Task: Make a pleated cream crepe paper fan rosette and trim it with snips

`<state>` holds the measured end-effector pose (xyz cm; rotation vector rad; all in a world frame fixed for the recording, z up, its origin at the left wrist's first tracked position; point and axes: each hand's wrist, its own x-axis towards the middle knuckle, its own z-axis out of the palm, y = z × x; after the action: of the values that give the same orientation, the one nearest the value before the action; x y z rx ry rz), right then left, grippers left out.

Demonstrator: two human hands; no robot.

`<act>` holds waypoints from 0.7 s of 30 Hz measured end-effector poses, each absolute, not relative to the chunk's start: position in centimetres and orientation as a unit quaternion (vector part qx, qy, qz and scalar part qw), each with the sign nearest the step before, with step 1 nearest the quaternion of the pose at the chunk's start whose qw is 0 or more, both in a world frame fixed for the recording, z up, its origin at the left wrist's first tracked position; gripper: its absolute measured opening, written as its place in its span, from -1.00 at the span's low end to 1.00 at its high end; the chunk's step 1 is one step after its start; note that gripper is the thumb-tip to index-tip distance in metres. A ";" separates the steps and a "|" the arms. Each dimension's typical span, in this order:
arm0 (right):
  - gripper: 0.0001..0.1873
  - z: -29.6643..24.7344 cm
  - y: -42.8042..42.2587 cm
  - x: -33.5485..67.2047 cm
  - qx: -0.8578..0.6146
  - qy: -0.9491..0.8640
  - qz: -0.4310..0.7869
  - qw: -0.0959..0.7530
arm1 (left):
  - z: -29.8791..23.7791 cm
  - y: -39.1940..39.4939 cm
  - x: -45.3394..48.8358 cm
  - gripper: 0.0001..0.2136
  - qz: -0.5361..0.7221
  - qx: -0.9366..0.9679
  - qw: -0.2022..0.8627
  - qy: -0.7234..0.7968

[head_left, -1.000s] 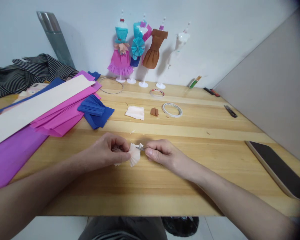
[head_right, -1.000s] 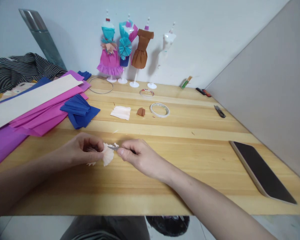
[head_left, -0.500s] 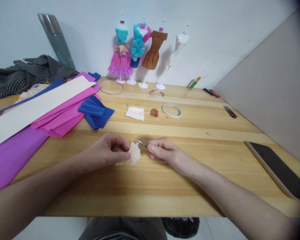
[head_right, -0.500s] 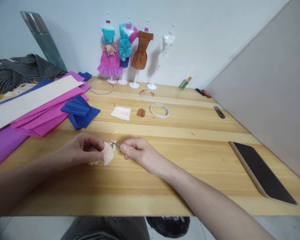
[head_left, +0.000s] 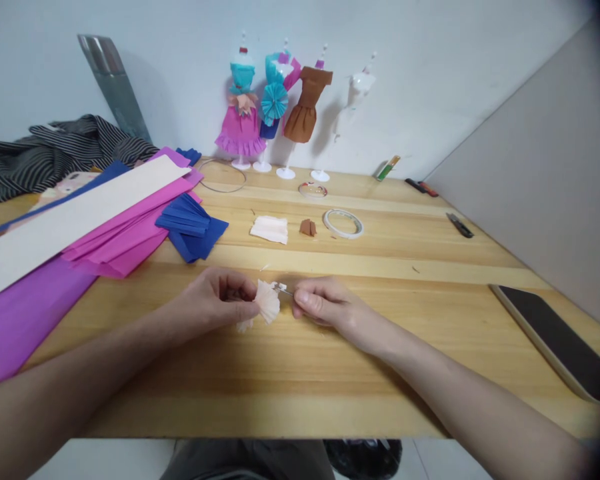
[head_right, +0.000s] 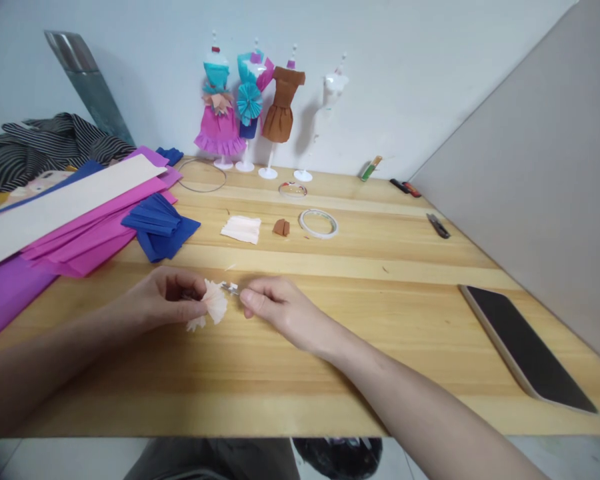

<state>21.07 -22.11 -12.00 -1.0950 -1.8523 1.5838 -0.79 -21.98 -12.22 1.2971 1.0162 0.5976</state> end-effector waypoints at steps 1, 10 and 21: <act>-0.47 -11.9 -22.1 21.1 -0.400 -0.680 0.570 0.229 | -12.2 -22.0 -0.8 -0.85 0.263 0.567 0.643 0.443; -0.46 -11.7 -22.1 20.8 -0.398 -0.712 0.539 0.208 | -11.7 -22.2 -0.7 -0.87 0.246 0.573 0.636 0.455; -0.49 -11.5 -22.1 20.8 -0.380 -0.745 0.515 0.187 | -12.1 -22.3 -0.9 -0.92 0.205 0.614 0.604 0.465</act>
<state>20.77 -22.09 -11.54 -1.0706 -2.0979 1.4500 -0.91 -22.33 -12.13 1.4213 1.0755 0.4738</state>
